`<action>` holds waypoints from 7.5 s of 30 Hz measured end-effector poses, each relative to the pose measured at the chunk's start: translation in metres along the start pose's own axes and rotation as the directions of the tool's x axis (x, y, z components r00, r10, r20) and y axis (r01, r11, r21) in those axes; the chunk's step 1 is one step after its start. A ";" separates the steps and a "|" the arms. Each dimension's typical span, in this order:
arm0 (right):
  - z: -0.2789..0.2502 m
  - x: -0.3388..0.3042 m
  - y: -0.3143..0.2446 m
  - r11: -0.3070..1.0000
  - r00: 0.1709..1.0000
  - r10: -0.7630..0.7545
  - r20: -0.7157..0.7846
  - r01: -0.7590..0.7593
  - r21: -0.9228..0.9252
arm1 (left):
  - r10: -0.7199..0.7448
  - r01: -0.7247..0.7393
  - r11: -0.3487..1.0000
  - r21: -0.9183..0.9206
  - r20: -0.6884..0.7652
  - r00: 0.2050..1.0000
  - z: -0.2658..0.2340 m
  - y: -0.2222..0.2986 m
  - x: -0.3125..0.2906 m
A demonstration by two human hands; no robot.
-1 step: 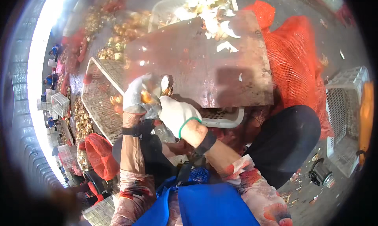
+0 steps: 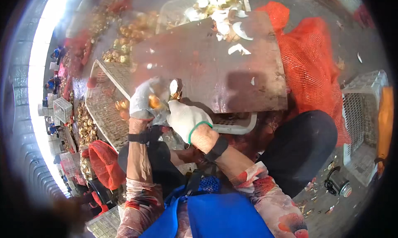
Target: The person peels onions with a knife on a cutting board and places the peeled onions into a white crate.
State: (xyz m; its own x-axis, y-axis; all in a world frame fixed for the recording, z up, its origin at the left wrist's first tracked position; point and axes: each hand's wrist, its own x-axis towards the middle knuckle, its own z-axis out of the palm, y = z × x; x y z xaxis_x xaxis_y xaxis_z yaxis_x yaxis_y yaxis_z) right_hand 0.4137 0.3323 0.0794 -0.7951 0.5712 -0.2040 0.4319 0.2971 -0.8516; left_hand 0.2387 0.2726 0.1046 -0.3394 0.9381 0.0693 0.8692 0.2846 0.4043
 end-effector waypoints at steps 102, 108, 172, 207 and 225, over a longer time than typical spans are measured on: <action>0.042 0.048 0.013 0.885 0.970 0.240 0.025 -0.230 0.405 | -0.117 0.103 0.965 -0.240 -0.045 0.992 0.027 -0.009 -0.051; 0.052 0.054 0.012 0.862 0.967 0.256 -0.002 -0.227 0.452 | -0.350 0.258 0.768 -0.587 -0.047 0.936 0.032 -0.004 -0.045; -0.029 0.061 -0.009 0.955 0.967 0.222 -0.124 -0.242 -0.174 | -0.174 0.110 0.774 -0.624 -0.042 0.984 0.026 -0.088 -0.019; -0.033 0.050 -0.023 0.928 0.958 0.283 -0.041 -0.284 -0.240 | 0.175 -0.136 0.964 0.230 -0.161 0.971 0.007 -0.032 -0.009; -0.026 0.076 0.013 0.988 0.994 0.067 0.092 -0.079 0.131 | -0.017 -0.037 0.956 -0.292 -0.181 0.983 0.037 -0.016 0.001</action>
State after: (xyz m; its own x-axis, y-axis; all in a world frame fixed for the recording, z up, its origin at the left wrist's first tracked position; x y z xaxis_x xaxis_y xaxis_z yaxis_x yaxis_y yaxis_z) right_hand 0.3699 0.3991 0.0652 -0.8001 0.5171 -0.3040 0.4335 0.1480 -0.8889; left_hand 0.2375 0.2764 0.0642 -0.4137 0.8818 0.2266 0.7383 0.1793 0.6502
